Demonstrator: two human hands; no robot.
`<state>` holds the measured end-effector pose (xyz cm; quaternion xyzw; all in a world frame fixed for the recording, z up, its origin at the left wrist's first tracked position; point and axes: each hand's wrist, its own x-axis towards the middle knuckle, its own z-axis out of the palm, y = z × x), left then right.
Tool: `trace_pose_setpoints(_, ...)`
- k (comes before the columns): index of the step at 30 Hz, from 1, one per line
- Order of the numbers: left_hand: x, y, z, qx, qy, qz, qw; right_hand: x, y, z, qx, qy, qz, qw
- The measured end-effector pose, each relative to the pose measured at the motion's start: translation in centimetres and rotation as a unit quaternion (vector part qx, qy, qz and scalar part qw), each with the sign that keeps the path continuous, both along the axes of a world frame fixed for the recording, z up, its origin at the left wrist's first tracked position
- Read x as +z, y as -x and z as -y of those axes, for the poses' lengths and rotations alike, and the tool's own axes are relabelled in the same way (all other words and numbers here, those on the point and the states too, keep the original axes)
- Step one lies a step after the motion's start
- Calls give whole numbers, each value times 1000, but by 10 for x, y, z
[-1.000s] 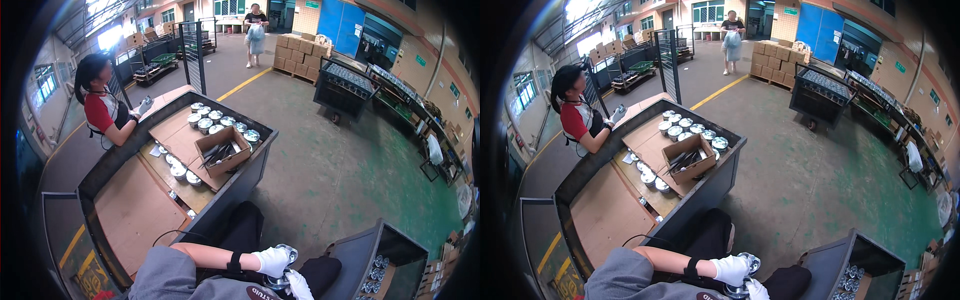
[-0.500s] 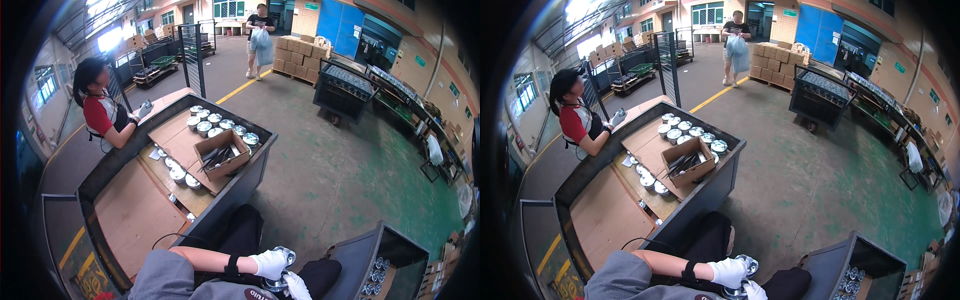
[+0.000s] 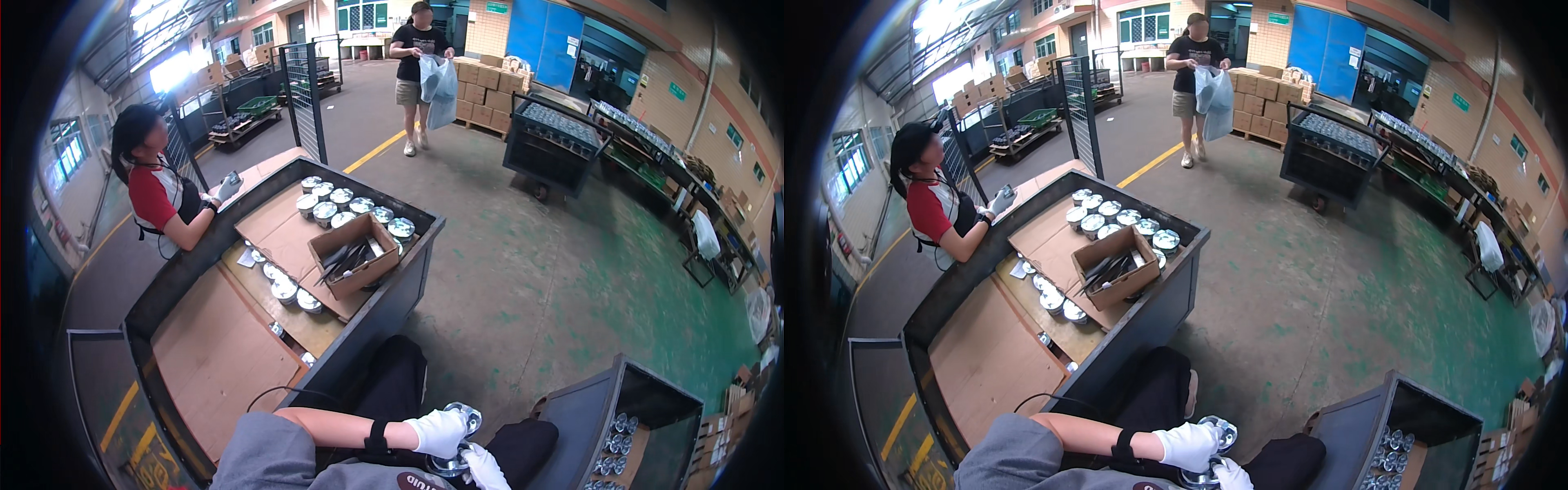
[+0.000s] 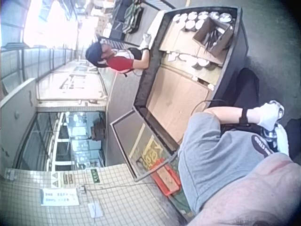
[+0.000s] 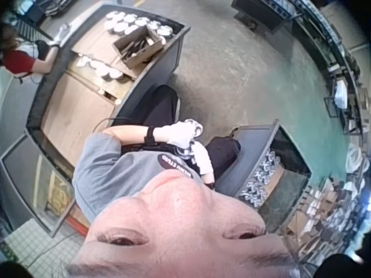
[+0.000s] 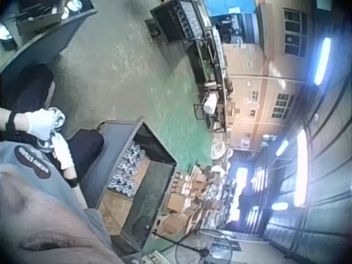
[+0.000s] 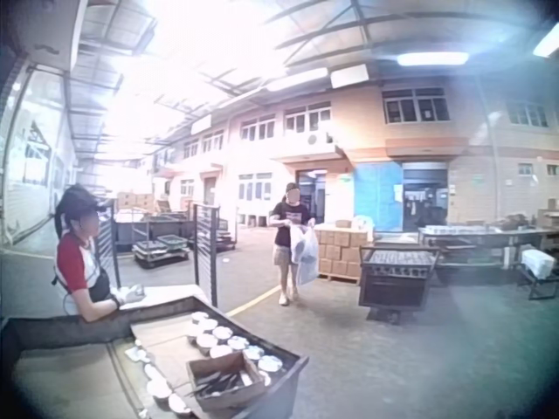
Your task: Sort and arrange metal engine pistons into batches inside a storage bin.
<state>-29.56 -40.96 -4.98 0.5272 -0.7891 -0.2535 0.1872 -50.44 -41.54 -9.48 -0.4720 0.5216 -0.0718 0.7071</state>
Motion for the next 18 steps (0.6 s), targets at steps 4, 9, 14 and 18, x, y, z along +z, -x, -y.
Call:
trace_pose_setpoints(4, -4, 0, 0, 0, -18, -1, 1000, 15, -5, 1, 33, 24, -38, 998)
trace_pose_setpoints(9, -3, -1, 0, -2, -38, -6, 999, 27, -12, 0, 9, -28, -65, 997)
trace_pose_setpoints(14, -3, 0, 1, -3, -68, 6, 998, 32, -13, 4, 17, -49, -76, 996)
trace_pose_setpoints(18, -2, 1, 2, 6, -85, 8, 996, 26, -11, 6, 38, -40, -81, 995)
